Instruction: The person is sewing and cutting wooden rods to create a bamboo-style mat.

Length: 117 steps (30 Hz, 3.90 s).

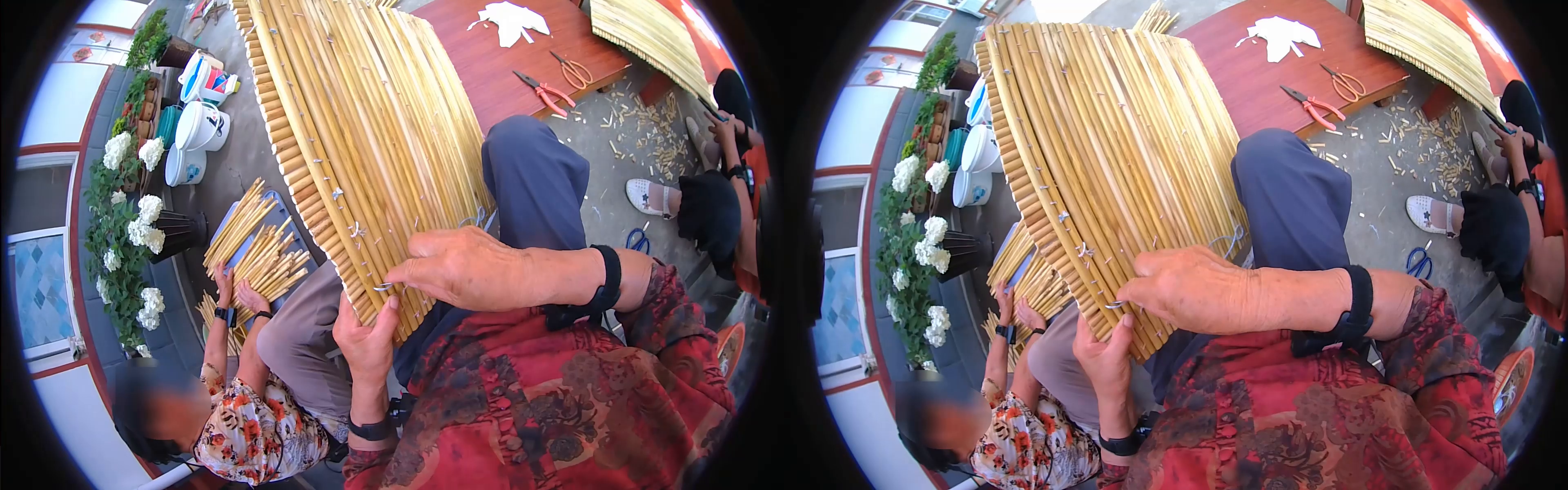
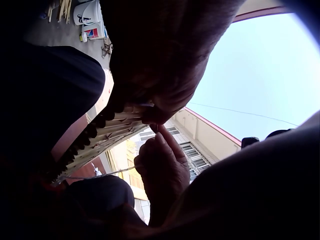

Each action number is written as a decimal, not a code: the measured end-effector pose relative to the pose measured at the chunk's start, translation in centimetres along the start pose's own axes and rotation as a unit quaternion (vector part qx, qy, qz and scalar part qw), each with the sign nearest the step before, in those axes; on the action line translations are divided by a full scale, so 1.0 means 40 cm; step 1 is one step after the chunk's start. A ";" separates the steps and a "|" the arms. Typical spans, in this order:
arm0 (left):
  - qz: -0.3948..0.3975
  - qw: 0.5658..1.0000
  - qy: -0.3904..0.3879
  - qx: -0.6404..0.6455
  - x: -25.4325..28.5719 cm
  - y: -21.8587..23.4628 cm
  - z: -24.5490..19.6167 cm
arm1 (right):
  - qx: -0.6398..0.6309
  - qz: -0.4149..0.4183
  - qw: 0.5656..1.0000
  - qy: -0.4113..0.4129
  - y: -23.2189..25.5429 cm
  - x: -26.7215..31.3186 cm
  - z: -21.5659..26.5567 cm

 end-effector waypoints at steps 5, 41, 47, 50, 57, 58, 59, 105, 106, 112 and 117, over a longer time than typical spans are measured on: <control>-0.009 0.999 0.016 0.037 0.003 -0.008 -0.005 | -0.008 0.022 1.000 -0.008 0.005 -0.002 0.003; 0.020 0.998 -0.037 -0.052 0.008 -0.035 -0.038 | 0.048 0.091 0.995 0.010 0.075 -0.015 0.054; 0.115 0.982 -0.113 -0.095 0.012 -0.084 -0.066 | 0.111 0.125 0.986 0.020 0.113 -0.005 0.077; 0.156 0.966 -0.180 -0.098 0.022 -0.109 -0.081 | 0.137 0.119 0.983 0.014 0.112 0.035 0.072; 0.145 0.960 -0.227 -0.077 0.039 -0.130 -0.081 | 0.045 0.071 0.991 -0.108 0.142 0.098 0.048; 0.142 0.960 -0.231 -0.072 0.039 -0.129 -0.082 | 0.058 0.091 0.987 -0.118 0.147 0.104 0.044; 0.148 0.959 -0.232 -0.073 0.040 -0.129 -0.084 | 0.064 0.094 0.987 -0.116 0.158 0.105 0.043; 0.075 0.935 -0.290 -0.189 0.030 -0.109 -0.190 | -0.186 0.007 0.931 -0.315 0.160 0.058 -0.081; 0.080 0.934 -0.293 -0.187 0.031 -0.109 -0.189 | -0.185 0.020 0.931 -0.315 0.159 0.059 -0.083; 0.097 0.927 -0.320 -0.172 0.034 -0.118 -0.193 | -0.163 0.048 0.950 -0.263 0.181 0.075 -0.040; 0.091 0.933 -0.311 -0.156 0.031 -0.124 -0.192 | -0.006 0.040 0.992 -0.120 0.215 0.085 0.010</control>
Point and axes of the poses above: each hand's wrist, its own x-axis away from the middle knuckle, its own y-axis out of the back of the hand, z = x × y, the point moved 6 cm from there along -x, towards the middle knuckle, and after that the axes turned 15 degrees about x, right-handed, at the moved point
